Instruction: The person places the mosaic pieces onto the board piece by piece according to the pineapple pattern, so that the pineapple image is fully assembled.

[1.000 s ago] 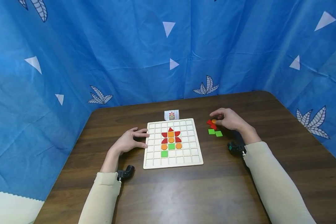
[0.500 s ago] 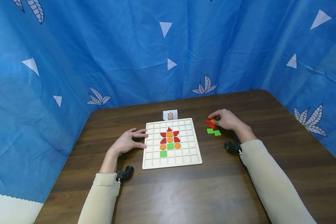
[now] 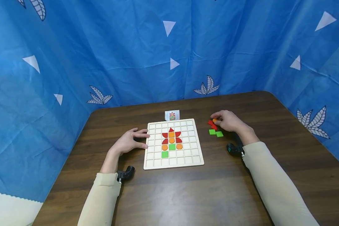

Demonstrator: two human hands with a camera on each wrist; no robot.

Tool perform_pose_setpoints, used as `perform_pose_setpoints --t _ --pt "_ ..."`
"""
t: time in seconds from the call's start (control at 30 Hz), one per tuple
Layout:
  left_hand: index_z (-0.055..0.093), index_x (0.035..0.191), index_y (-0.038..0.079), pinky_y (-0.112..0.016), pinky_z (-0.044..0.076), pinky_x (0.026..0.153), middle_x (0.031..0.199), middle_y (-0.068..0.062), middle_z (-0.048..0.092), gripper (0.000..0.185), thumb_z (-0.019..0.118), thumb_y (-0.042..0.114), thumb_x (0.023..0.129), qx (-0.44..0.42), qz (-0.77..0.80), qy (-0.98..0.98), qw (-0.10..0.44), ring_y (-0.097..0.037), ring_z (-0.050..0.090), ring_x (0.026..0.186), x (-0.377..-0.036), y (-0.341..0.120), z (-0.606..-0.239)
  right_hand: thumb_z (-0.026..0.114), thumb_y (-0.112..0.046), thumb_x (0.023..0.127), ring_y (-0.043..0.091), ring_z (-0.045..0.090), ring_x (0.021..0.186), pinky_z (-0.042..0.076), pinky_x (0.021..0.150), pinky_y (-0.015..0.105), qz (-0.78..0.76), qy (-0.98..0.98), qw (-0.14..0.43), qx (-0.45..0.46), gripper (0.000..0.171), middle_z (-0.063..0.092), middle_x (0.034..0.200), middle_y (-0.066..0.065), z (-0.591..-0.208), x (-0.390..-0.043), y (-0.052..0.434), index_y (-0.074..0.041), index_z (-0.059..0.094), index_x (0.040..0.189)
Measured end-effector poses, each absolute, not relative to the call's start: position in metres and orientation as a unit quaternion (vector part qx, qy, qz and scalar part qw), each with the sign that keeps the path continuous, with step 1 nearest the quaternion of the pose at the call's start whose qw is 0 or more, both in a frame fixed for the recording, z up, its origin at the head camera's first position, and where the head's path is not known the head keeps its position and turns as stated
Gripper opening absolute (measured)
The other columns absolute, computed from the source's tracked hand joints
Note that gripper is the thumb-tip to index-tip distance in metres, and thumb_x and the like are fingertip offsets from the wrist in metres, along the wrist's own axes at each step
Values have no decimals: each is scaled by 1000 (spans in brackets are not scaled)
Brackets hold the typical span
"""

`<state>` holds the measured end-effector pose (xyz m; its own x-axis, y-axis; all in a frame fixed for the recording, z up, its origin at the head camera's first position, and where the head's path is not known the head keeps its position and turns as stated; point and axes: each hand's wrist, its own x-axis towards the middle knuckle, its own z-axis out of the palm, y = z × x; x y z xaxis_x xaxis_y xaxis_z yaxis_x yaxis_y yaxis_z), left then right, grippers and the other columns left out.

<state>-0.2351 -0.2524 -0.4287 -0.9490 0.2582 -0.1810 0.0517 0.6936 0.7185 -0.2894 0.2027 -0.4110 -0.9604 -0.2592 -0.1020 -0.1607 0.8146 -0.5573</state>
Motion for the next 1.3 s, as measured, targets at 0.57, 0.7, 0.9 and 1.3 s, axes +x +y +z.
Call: perform_pose_setpoints --t 0.57,0.7,0.9,1.3 --pt "69 112 38 -61 11 114 140 19 48 49 84 43 65 86 382 910 135 -21 6 147 -235 -253 -430 64 -20 91 21 53 94 51 85 36 -257 939 64 -218 29 59 111 4 -386 -257 139 -12 66 118" --pt "69 112 38 -61 12 114 139 20 49 49 84 42 66 84 381 911 132 -21 7 147 -236 -253 -429 68 -18 88 20 53 90 51 76 30 -257 930 71 -252 31 60 107 2 -380 -245 119 -12 66 119" --pt "69 112 37 -61 11 114 139 19 49 49 84 43 66 87 381 911 132 -21 7 147 -235 -251 -428 72 -22 84 14 55 85 50 72 24 -244 912 77 -321 33 64 105 -4 -379 -229 95 -16 69 117" --pt "70 112 36 -61 10 114 140 18 49 49 84 43 65 91 383 910 131 -21 7 147 -236 -253 -430 71 -24 85 11 56 76 49 66 23 -238 870 110 -417 21 59 88 -11 -389 -204 59 -19 71 105"
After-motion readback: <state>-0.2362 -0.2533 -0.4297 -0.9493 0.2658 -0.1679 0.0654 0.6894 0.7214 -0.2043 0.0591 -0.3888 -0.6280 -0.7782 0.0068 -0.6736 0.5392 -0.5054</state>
